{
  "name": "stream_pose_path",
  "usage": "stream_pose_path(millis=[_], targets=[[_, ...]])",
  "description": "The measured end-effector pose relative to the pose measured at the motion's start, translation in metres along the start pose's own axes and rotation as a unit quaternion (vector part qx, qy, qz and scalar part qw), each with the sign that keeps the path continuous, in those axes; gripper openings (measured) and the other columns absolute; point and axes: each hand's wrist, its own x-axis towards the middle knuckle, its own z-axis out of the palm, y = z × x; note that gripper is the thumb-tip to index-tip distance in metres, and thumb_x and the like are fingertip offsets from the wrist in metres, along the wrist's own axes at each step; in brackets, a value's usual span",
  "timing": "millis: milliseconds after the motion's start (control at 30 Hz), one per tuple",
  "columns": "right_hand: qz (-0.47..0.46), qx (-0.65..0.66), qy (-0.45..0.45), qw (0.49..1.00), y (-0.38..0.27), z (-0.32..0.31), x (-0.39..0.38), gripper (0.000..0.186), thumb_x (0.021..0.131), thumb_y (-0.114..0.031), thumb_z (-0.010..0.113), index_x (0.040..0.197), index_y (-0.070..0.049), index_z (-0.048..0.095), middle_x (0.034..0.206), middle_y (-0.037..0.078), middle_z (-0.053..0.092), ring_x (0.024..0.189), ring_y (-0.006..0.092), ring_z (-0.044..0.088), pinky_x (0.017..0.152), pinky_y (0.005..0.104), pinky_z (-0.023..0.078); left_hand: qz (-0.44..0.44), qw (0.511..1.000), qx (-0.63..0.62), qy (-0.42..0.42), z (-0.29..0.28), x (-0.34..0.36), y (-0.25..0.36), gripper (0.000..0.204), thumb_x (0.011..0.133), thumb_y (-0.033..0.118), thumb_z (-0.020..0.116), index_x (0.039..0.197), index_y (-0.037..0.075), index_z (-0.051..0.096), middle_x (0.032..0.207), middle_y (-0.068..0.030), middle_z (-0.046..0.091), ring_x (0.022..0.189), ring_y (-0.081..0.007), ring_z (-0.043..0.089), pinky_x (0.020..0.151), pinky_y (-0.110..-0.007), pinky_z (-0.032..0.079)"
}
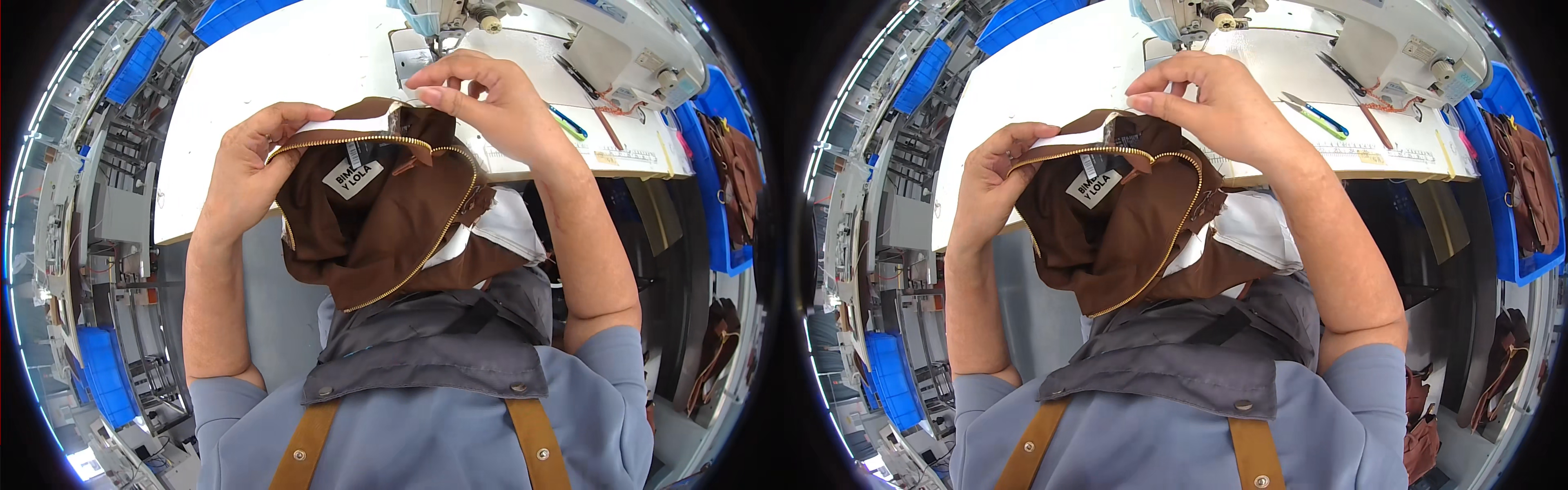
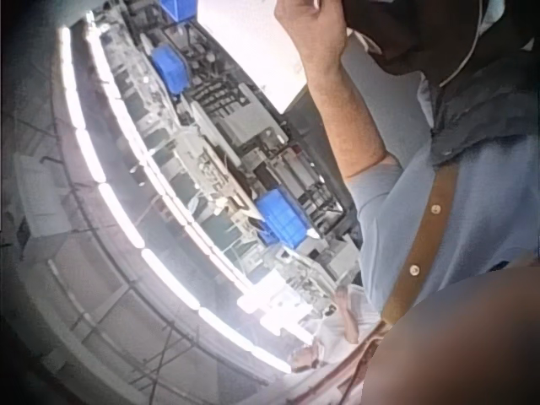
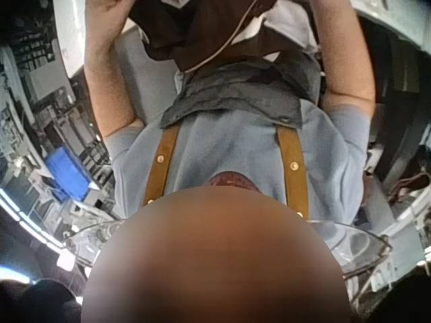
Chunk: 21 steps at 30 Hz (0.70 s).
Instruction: Sewing and assembling a brown leather bag using an industrial sewing machine.
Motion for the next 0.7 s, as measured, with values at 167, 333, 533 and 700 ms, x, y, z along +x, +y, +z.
stream_pose_path(millis=[167, 333, 533, 700], targets=[[0.070, 0.024, -0.051, 0.996, -0.008, 0.005, 0.006, 0.025, 0.091, -0.029, 0.074, 0.096, -0.005, 0.077, 0.084, 0.002, 0.069, 0.076, 0.0117, 0.054, 0.070, 0.0292, 0.046, -0.001, 1.000, -0.003, 0.002, -0.001, -0.002, -0.006, 0.043, 0.086, -0.018, 0.044, 0.123, -0.005, 0.061, 0.123, -0.0142, 0.067, 0.115, -0.0203, 0.065, 0.102, -0.032, 0.050], [-0.030, -0.029, 0.059, 0.997, 0.003, 0.014, 0.001, 0.024, 0.094, -0.025, 0.071, 0.092, -0.001, 0.072, 0.079, 0.002, 0.065, 0.077, 0.0119, 0.055, 0.070, 0.0295, 0.046, 0.018, 1.000, 0.014, 0.001, -0.003, -0.003, -0.011, 0.043, 0.086, -0.019, 0.044, 0.122, -0.005, 0.061, 0.122, -0.0152, 0.067, 0.115, -0.0215, 0.066, 0.100, -0.032, 0.051], [0.056, -0.007, 0.143, 0.988, 0.022, -0.011, -0.012, 0.029, 0.098, -0.027, 0.066, 0.089, 0.000, 0.068, 0.074, 0.001, 0.057, 0.068, 0.0082, 0.047, 0.061, 0.0269, 0.040, -0.009, 0.999, -0.037, 0.014, -0.005, -0.005, -0.015, 0.043, 0.085, -0.017, 0.045, 0.123, -0.005, 0.062, 0.116, -0.0151, 0.070, 0.107, -0.0200, 0.069, 0.095, -0.031, 0.053], [0.104, -0.057, 0.138, 0.983, 0.025, -0.013, -0.024, 0.030, 0.098, -0.030, 0.067, 0.092, -0.001, 0.070, 0.080, 0.001, 0.061, 0.071, 0.0079, 0.049, 0.063, 0.0260, 0.041, -0.014, 0.997, -0.070, 0.015, -0.006, -0.002, -0.020, 0.041, 0.086, -0.016, 0.050, 0.123, -0.005, 0.062, 0.116, -0.0136, 0.070, 0.104, -0.0186, 0.070, 0.093, -0.029, 0.053]])
